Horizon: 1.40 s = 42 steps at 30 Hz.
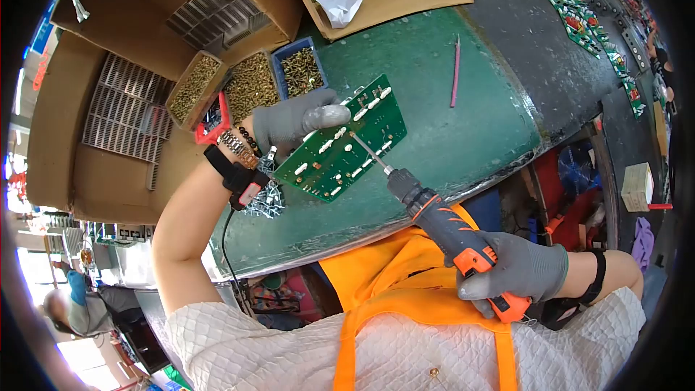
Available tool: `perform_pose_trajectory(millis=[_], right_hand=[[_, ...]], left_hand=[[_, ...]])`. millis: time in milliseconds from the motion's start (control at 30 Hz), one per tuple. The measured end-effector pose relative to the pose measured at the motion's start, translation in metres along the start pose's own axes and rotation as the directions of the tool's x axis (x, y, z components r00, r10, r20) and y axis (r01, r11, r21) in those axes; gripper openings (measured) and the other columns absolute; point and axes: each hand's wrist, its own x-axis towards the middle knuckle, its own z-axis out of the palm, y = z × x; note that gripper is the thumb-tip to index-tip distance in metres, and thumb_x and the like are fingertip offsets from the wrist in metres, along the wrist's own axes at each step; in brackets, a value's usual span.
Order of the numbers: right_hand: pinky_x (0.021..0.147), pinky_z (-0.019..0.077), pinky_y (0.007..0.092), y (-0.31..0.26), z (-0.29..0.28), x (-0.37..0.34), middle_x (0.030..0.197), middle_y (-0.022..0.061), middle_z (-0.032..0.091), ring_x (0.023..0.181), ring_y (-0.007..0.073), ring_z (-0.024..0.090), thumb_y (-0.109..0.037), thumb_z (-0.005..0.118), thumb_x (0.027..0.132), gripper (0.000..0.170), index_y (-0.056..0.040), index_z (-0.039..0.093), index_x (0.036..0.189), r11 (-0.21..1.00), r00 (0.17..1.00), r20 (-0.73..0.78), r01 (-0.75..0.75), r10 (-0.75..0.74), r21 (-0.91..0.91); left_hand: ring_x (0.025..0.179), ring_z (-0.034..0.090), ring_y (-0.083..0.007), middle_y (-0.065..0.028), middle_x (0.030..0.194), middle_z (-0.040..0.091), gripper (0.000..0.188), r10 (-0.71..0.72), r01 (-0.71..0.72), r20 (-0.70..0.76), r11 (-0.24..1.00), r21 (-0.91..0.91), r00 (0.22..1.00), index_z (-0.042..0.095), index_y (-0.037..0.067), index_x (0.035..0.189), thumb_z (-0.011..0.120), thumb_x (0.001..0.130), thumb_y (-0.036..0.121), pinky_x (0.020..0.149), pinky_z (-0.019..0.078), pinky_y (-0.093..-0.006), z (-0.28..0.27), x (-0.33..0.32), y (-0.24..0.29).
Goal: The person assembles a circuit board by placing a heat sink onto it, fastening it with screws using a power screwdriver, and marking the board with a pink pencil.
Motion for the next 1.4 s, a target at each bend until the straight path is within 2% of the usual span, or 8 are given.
perform_pose_trajectory(millis=[367, 667, 833, 900, 967, 1167, 1300, 1400], right_hand=[[0.053, 0.0489, 0.0298, -0.003, 0.007, 0.001, 0.066, 0.0078, 0.062, 0.056, 0.0168, 0.061, -0.018, 0.071, 0.084, 0.03, -0.0043, 0.049, 0.098, 0.999, 1.0, 0.017, 0.016, -0.015, -0.032], [0.056, 0.0518, 0.0334, 0.003, 0.0, 0.007, 0.074, 0.01, 0.062, 0.06, 0.0202, 0.063, -0.011, 0.068, 0.084, 0.041, -0.004, 0.045, 0.117, 0.999, 0.996, 0.086, 0.037, -0.035, -0.026], [0.056, 0.0493, 0.0302, 0.003, -0.01, -0.01, 0.071, 0.0082, 0.062, 0.061, 0.0179, 0.062, -0.018, 0.074, 0.081, 0.035, -0.0047, 0.05, 0.102, 0.999, 0.999, 0.008, 0.04, -0.04, -0.009], [0.058, 0.0509, 0.0304, 0.008, -0.017, -0.014, 0.077, 0.0079, 0.062, 0.064, 0.0176, 0.063, -0.016, 0.077, 0.077, 0.045, -0.004, 0.049, 0.111, 0.996, 0.996, -0.003, 0.091, -0.091, -0.003], [0.061, 0.0526, 0.0308, 0.013, -0.024, -0.015, 0.08, 0.0064, 0.06, 0.065, 0.017, 0.063, -0.01, 0.076, 0.076, 0.055, -0.0028, 0.045, 0.121, 0.992, 0.991, -0.032, 0.129, -0.129, -0.013], [0.063, 0.0534, 0.031, 0.015, -0.026, -0.008, 0.084, 0.0049, 0.06, 0.068, 0.0151, 0.062, -0.005, 0.078, 0.076, 0.062, -0.0033, 0.042, 0.126, 0.979, 0.981, -0.01, 0.194, -0.195, -0.061], [0.064, 0.0534, 0.0303, 0.013, -0.024, -0.003, 0.085, 0.0042, 0.059, 0.069, 0.014, 0.061, -0.008, 0.08, 0.074, 0.064, -0.0038, 0.043, 0.126, 0.97, 0.98, 0.037, 0.2, -0.197, -0.137], [0.066, 0.0526, 0.0293, 0.012, -0.023, -0.003, 0.086, 0.0031, 0.059, 0.072, 0.0124, 0.06, -0.012, 0.083, 0.072, 0.068, -0.0041, 0.044, 0.127, 0.953, 0.982, 0.01, 0.186, -0.189, -0.239]], left_hand=[[0.084, 0.057, -0.0159, -0.0092, 0.092, 0.057, 0.081, -0.01, 0.008, -0.021, 0.996, -0.089, 1.0, 0.055, -0.002, 0.109, 0.06, 0.078, 0.072, 0.071, 0.0502, -0.0332, 0.005, 0.0, 0.0], [0.092, 0.058, -0.0147, -0.0128, 0.104, 0.061, 0.083, -0.061, 0.065, 0.058, 0.995, -0.079, 0.996, 0.055, -0.005, 0.114, 0.059, 0.079, 0.07, 0.077, 0.0497, -0.0325, 0.001, -0.001, 0.003], [0.1, 0.061, -0.0244, -0.0116, 0.108, 0.063, 0.055, 0.214, -0.149, -0.293, 0.962, 0.227, 0.932, 0.057, 0.002, 0.121, 0.058, 0.092, 0.048, 0.092, 0.0468, -0.0363, -0.035, 0.002, -0.012], [0.104, 0.063, -0.0274, -0.0141, 0.114, 0.065, 0.048, 0.232, -0.029, -0.637, 0.95, 0.312, 0.735, 0.059, 0.003, 0.122, 0.066, 0.089, 0.037, 0.095, 0.0464, -0.0385, -0.064, -0.013, -0.018], [0.108, 0.063, -0.031, -0.019, 0.118, 0.065, 0.046, 0.073, 0.378, -0.66, 0.771, 0.514, 0.748, 0.061, 0.004, 0.122, 0.07, 0.085, 0.03, 0.096, 0.0471, -0.0382, -0.099, -0.022, -0.055], [0.1, 0.065, -0.0335, -0.0168, 0.105, 0.069, 0.032, 0.044, 0.387, -0.611, 0.738, 0.553, 0.79, 0.066, 0.006, 0.109, 0.071, 0.083, 0.023, 0.09, 0.0502, -0.039, -0.088, -0.02, -0.091], [0.097, 0.065, -0.032, -0.0164, 0.098, 0.069, 0.022, -0.039, 0.58, -0.705, 0.601, 0.549, 0.708, 0.069, 0.01, 0.1, 0.068, 0.086, 0.027, 0.087, 0.0501, -0.0399, -0.077, -0.022, -0.074], [0.09, 0.066, -0.0316, -0.0162, 0.093, 0.069, 0.018, 0.021, 0.543, -0.781, 0.707, 0.453, 0.625, 0.07, 0.012, 0.097, 0.068, 0.087, 0.027, 0.082, 0.0503, -0.0397, -0.081, -0.032, -0.075]])
